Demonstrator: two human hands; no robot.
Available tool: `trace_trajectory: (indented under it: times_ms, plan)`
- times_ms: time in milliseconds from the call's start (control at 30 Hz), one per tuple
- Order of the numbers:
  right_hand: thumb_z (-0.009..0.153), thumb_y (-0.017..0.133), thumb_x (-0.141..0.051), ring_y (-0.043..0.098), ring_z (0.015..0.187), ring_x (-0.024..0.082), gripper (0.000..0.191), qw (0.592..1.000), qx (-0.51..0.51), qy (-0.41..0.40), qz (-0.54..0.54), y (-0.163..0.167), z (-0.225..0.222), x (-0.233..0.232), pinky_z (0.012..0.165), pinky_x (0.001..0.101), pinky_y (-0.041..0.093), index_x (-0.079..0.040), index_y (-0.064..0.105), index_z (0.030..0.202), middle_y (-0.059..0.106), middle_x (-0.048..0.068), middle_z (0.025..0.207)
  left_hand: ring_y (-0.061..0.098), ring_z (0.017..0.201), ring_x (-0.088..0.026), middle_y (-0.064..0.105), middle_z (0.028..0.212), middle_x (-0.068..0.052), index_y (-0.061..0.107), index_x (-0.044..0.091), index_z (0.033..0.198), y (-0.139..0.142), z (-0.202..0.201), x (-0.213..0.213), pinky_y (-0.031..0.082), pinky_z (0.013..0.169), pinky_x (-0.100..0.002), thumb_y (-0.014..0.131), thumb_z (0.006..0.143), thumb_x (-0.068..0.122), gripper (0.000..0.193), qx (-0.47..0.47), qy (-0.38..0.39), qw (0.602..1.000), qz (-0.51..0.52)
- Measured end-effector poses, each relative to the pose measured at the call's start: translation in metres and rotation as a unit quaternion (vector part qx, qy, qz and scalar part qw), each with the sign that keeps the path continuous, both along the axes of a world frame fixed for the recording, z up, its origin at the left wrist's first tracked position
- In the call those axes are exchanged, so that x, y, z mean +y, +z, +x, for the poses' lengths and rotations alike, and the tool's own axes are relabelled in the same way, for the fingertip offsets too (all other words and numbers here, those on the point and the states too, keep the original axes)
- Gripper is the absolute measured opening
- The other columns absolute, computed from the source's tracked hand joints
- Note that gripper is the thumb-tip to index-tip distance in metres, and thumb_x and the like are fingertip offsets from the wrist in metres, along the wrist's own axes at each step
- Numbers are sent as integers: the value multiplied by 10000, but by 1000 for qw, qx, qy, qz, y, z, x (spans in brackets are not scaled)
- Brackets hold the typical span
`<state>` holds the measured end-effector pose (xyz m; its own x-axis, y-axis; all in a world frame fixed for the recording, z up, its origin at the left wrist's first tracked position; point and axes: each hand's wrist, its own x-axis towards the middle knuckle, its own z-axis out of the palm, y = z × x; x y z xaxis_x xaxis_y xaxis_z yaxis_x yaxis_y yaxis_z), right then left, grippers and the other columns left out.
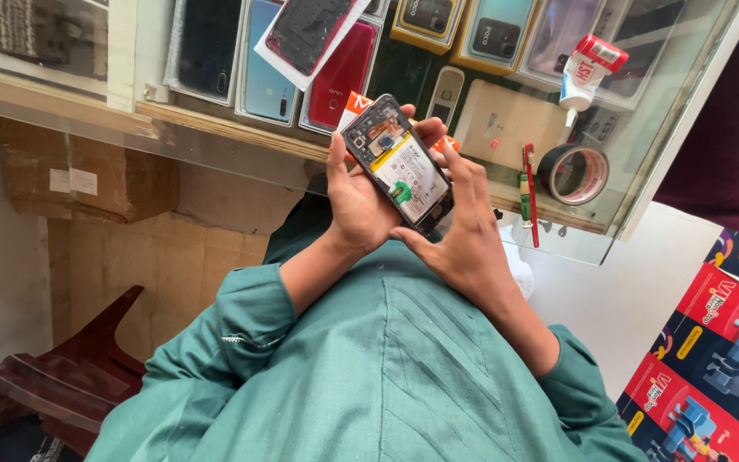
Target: The person disassembles a smartphone at a glass display counter, using a screwdriver to remove screws and prying open the back cover and battery compartment by hand. They handle the internal frame, reposition the phone, and then apply liquid from a red-capped bottle onto the separated back cover.
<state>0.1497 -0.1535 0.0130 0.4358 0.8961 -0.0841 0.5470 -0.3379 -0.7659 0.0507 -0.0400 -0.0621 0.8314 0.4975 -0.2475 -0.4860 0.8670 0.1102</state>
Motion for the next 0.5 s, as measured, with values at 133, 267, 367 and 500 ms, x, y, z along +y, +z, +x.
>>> trace_trajectory:
  times_ms: [133, 267, 367, 500]
  plan:
    - [677, 964, -191, 565, 1299, 374, 1111, 1000, 8, 16, -9, -11, -1, 11, 1091, 443, 484, -34, 317, 1566, 518, 208, 1407, 452, 1487, -332, 468, 1589, -193, 410, 71, 1553, 2, -10, 3, 347, 1268, -511, 358, 1030, 703, 822, -10, 3, 998, 55]
    - [670, 913, -117, 616, 1234, 356, 1067, 999, 25, 29, -3, -23, 5, 13, 1054, 430, 519, -57, 328, 1560, 561, 194, 1371, 380, 1564, -261, 415, 1655, -136, 348, 75, 1616, 2, -17, 6, 292, 1311, -454, 301, 991, 759, 928, 6, -14, 999, 41]
    - [674, 867, -80, 611, 1238, 362, 1071, 999, 19, 45, 12, -30, 14, 13, 1065, 440, 511, -48, 301, 1583, 558, 197, 1364, 349, 1568, -285, 406, 1666, -135, 337, 38, 1643, 3, -22, 16, 289, 1314, -461, 235, 990, 829, 1031, 9, -10, 999, 50]
    - [701, 844, -64, 592, 1254, 391, 1055, 997, -32, 67, -10, -40, 28, 20, 1087, 450, 484, -52, 301, 1605, 561, 195, 1342, 342, 1568, -210, 405, 1657, -56, 308, 87, 1638, 12, -37, 41, 327, 1258, -417, 264, 984, 773, 949, 180, 66, 950, 246]
